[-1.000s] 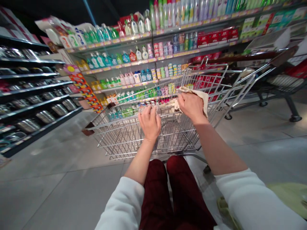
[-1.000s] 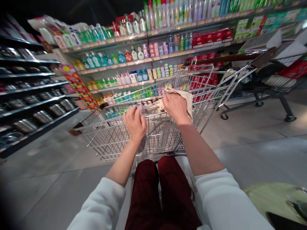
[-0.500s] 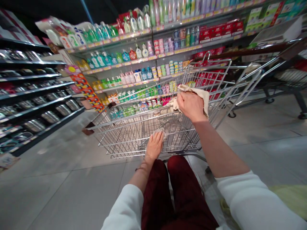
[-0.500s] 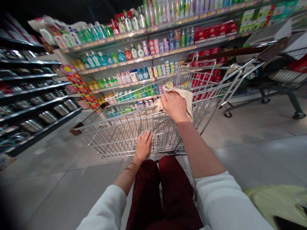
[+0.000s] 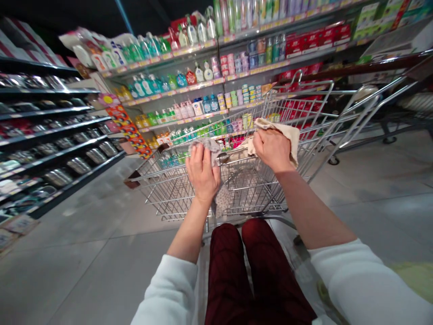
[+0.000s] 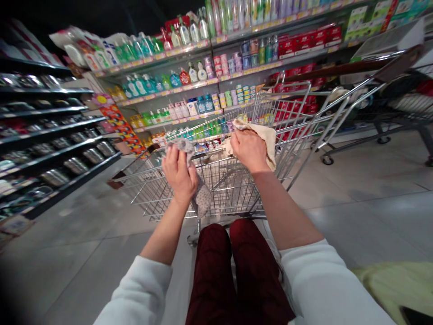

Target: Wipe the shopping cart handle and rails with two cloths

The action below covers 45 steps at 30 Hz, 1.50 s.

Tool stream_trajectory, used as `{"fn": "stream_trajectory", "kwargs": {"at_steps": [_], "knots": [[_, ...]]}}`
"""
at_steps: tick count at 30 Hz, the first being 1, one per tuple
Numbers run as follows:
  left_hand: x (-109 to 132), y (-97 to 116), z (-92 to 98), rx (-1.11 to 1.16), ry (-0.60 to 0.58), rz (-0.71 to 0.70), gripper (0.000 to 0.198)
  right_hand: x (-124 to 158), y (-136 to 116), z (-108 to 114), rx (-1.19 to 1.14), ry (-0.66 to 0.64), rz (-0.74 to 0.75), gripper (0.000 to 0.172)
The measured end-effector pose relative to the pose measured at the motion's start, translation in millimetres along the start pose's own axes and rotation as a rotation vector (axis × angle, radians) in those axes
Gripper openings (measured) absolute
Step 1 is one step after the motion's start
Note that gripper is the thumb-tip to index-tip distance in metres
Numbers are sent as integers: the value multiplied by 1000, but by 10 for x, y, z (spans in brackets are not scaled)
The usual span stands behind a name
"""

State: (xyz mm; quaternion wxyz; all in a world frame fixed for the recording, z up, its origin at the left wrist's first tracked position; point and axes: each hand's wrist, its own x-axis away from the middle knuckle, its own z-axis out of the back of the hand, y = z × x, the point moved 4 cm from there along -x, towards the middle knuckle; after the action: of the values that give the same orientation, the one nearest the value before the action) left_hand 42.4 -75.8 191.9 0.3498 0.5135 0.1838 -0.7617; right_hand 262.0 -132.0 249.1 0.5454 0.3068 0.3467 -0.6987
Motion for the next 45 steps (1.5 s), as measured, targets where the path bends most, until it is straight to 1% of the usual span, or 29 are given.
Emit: {"fn": "stream_trajectory", "kwargs": {"at_steps": [1, 3, 5, 7, 9, 12, 14, 15, 17, 19, 22, 24, 26, 28, 29, 31, 33, 36, 39, 42, 44, 45], "knots": [[16, -6, -107, 4, -57, -17, 53, 0, 2, -3, -1, -2, -2, 44], [181, -41, -354, 17, -151, -40, 48, -1, 3, -7, 9, 2, 3, 43], [454, -100, -568, 11, -191, -21, 36, 1, 0, -5, 24, 17, 15, 42], [760, -154, -703, -9, -216, -6, 29, 1, -2, -3, 35, 28, 24, 42], [1050, -197, -758, -23, -250, -19, 27, -2, -1, -7, 43, 27, 26, 43], [1405, -265, -750, -19, -338, -90, 28, -10, 1, -25, 48, 26, 27, 45], [1556, -317, -716, -8, -406, -140, 31, -13, -2, -41, 38, 30, 35, 46], [1592, -342, -689, -1, -429, -156, 33, -12, -2, -50, 31, 32, 37, 45], [1568, -377, -608, 24, -430, -163, 38, -8, 0, -63, 17, 34, 35, 44], [1407, -381, -482, 53, -360, -153, 42, -2, 7, -68, 14, 38, 24, 43], [980, -361, -263, 35, -175, -71, 39, 7, 20, -67, 29, 41, 20, 42], [678, -361, -180, -18, -80, 25, 32, 8, 31, -70, 35, 36, 22, 43], [460, -358, -194, -33, -40, 56, 28, 6, 48, -78, 31, 31, 8, 45], [381, -364, -291, -17, -40, 24, 24, 2, 63, -86, 27, 34, -13, 44], [399, -378, -356, -11, -47, 10, 22, 0, 64, -88, 27, 38, -15, 44], [521, -421, -484, -11, -59, 5, 20, -2, 54, -86, 31, 48, -1, 42], [708, -468, -583, -26, -68, 22, 20, -3, 35, -79, 32, 54, 20, 42], [1012, -505, -661, -50, -105, 25, 22, -6, 24, -65, 20, 51, 7, 43], [1315, -529, -680, -57, -175, 27, 22, -10, 16, -57, 16, 36, -3, 43], [1573, -561, -653, -38, -231, 15, 23, -8, 4, -57, 23, 24, 12, 41], [1650, -584, -601, -26, -245, 1, 27, -5, 5, -62, 23, 29, 12, 41], [1641, -593, -562, -16, -241, -8, 30, -3, 9, -66, 20, 34, 11, 41]]}}
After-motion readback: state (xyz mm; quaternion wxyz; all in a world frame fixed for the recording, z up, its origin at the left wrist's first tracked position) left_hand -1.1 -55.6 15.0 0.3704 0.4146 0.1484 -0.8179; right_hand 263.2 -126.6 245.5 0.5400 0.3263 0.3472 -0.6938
